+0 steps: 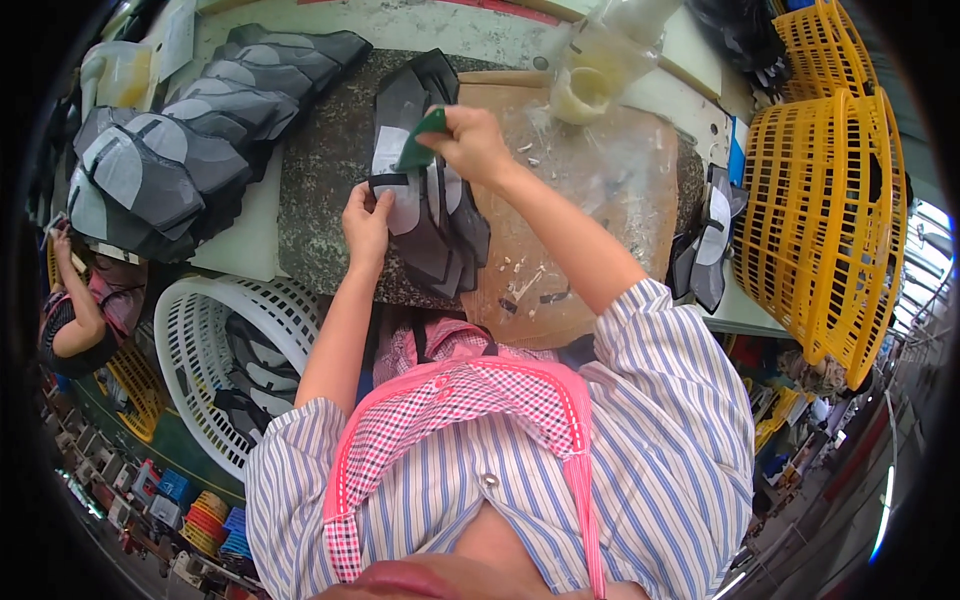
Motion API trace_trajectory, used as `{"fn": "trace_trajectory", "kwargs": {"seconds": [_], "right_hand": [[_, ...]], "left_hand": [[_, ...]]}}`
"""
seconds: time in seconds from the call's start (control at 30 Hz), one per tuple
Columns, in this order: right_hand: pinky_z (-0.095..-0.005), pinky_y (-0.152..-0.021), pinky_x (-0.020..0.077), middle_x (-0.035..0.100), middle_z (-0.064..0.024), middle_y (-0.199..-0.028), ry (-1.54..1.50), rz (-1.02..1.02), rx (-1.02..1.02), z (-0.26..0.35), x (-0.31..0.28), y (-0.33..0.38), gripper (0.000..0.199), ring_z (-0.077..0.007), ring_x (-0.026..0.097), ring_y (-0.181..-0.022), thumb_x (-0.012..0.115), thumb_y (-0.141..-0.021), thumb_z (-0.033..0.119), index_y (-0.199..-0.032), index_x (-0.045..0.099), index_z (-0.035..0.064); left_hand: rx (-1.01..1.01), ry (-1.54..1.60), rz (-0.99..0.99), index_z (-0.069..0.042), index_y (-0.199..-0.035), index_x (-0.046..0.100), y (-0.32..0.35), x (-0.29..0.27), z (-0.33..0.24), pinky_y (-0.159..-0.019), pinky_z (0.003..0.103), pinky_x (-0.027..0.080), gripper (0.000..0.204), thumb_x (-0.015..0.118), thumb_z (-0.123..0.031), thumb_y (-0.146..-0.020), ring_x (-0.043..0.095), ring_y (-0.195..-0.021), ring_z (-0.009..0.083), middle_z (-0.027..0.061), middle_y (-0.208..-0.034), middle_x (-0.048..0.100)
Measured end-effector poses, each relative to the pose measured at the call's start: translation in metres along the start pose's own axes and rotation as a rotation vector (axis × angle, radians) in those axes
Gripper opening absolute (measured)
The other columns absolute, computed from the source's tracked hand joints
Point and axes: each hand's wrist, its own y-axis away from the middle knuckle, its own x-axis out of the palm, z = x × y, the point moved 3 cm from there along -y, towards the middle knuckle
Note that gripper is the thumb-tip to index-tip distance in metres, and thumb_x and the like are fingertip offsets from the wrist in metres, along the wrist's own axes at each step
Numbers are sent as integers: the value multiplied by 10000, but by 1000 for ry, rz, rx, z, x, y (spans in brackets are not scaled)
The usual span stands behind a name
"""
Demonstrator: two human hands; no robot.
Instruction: Applying glue to shoe upper components using a small plastic scraper tool.
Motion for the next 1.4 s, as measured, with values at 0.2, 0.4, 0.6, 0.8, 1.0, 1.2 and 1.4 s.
{"fn": "trace_trajectory", "kwargs": {"seconds": [0.2, 0.4, 0.6, 0.8, 1.0, 1.2, 1.4], "right_hand": [[-331, -484, 365, 487, -63, -565, 619, -486, -161, -15, -36, -37, 58, -225, 461, -541, 607, -649, 167, -664, 570, 126], [-317, -508, 375, 484, -75, -594, 211, -385, 15, -27, -13, -4, 150, -224, 483, -580, 644, -622, 205, -724, 587, 110], [-334, -528, 375, 506, -94, -652, 592, -645, -52, -13, -117, 5, 164, -250, 469, -617, 637, -623, 203, -682, 567, 67], [-333, -511, 379, 525, -95, -605, 756, -602, 163, -38, -168, 42, 187, -225, 498, -563, 623, -648, 196, -654, 554, 22], [-241, -468, 369, 562, -32, -607, 112, -847, 282, -54, -199, 83, 166, -108, 488, -510, 611, -702, 152, -663, 561, -1], [-194, -453, 389, 550, -31, -615, -591, -581, 333, -27, -106, 67, 114, -78, 491, -508, 592, -715, 132, -742, 548, 30], [-202, -468, 392, 558, -29, -651, -427, -201, 337, -15, -16, 21, 53, -77, 491, -520, 547, -734, 61, -757, 556, 14]], "left_hand": [[15, 110, 102, 10, -820, 514, -3, 7, -30, -550, 255, 385, 188, 591, -90, -680, 477, -587, 114, 51, -672, 542], [-125, 59, 152, 30, -786, 511, -12, 7, -23, -558, 255, 389, 165, 584, -64, -672, 490, -589, 114, 64, -660, 549], [-287, 129, 416, 16, -807, 507, -13, -2, -43, -557, 217, 370, 123, 551, -17, -698, 473, -615, 84, 26, -711, 537], [-460, 527, 754, 1, -1061, 439, 13, -7, -75, -808, 267, 351, 289, 450, -34, -775, 485, -907, 143, 56, -992, 519], [7, 317, 557, 19, -1017, 444, 21, -31, -118, -763, 245, 375, 261, 479, -24, -762, 501, -862, 141, 71, -953, 523], [-65, 414, 340, 14, -972, 463, -2, -10, -49, -727, 218, 373, 226, 496, -5, -749, 486, -811, 99, 46, -899, 527], [-204, 577, 258, 18, -998, 469, -1, 6, -21, -712, 222, 387, 229, 489, -69, -787, 496, -785, 100, 45, -911, 534]]}}
